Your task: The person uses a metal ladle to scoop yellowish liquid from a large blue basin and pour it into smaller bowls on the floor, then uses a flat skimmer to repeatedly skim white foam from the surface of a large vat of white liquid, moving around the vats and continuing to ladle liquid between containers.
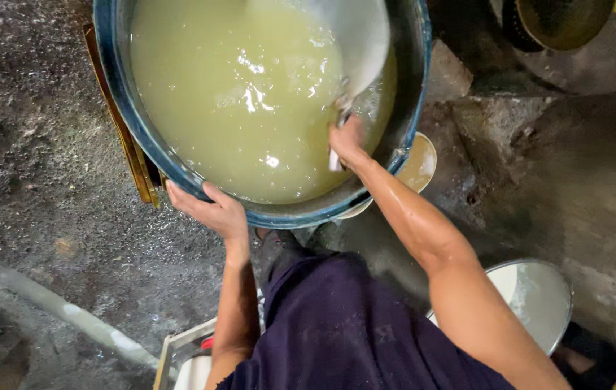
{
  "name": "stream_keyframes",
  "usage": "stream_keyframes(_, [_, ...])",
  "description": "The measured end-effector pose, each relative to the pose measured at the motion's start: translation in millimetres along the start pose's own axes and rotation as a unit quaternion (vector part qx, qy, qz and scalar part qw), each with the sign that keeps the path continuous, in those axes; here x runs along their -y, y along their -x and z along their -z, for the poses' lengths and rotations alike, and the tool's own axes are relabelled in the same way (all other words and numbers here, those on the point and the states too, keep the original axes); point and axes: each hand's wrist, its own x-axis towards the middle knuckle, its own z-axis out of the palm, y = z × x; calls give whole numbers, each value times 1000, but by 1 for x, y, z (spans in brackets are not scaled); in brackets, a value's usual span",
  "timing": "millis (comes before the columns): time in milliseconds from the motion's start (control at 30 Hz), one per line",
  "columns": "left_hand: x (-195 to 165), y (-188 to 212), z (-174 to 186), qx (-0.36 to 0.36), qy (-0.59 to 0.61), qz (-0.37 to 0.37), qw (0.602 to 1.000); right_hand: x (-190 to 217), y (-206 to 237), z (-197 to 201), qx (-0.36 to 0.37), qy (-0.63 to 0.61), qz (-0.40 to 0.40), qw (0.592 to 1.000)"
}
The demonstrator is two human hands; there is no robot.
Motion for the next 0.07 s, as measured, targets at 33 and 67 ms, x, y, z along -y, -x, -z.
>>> stream_keyframes(33, [2,2,1,4,7,6,1000,-7,2,-3,78,-10,-50,996])
stream_keyframes(67, [3,2,0,9,0,4,1000,-11,1,-6,156,-21,-97,983])
